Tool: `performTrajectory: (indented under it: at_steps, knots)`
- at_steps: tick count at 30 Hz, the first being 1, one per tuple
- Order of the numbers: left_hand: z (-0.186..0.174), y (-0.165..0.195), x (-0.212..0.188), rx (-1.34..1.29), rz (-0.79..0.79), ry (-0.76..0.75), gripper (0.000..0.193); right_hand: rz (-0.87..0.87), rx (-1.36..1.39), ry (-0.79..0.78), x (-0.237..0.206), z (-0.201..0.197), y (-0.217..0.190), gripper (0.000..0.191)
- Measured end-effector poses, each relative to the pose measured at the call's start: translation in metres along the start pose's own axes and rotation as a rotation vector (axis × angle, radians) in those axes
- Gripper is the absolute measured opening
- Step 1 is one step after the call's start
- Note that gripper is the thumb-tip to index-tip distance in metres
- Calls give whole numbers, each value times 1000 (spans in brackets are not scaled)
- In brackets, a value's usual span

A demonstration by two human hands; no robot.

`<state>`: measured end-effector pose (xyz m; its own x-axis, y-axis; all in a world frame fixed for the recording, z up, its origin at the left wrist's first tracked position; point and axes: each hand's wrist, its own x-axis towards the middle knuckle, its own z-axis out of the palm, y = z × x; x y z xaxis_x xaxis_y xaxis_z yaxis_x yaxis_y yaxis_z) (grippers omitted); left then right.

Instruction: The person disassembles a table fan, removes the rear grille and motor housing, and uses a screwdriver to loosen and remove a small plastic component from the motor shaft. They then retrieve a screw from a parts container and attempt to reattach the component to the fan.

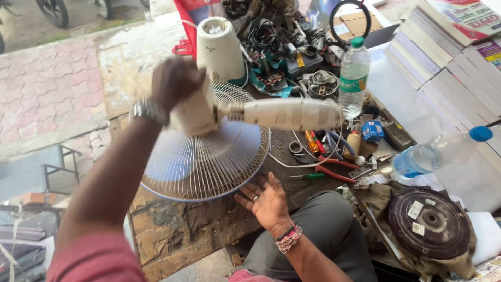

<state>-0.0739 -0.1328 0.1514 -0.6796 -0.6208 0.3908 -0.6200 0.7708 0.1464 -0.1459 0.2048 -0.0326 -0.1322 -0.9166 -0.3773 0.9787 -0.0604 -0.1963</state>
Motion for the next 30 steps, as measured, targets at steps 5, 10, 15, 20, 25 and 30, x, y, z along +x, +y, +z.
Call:
performTrajectory:
  at_steps: [5,10,15,20,25,30]
  knots:
    - [-10,-9,-71,-210,124,294,18,48,-549,42,0,-34,-5,69]
    - [-11,-41,-127,-143,-61,300,50,-440,-1547,167,-2,-54,-30,53]
    - [2,-89,-191,-119,-407,412,43,-523,-959,268,38,-40,-59,51]
    - [14,-109,-222,-993,-995,460,54,-693,-879,16,82,3,-72,57]
    - [31,-101,-219,-1389,-769,450,51,-638,-996,-40,86,12,-63,70]
    - [33,-93,-221,-1713,-713,408,55,-495,-863,15,82,13,-55,92]
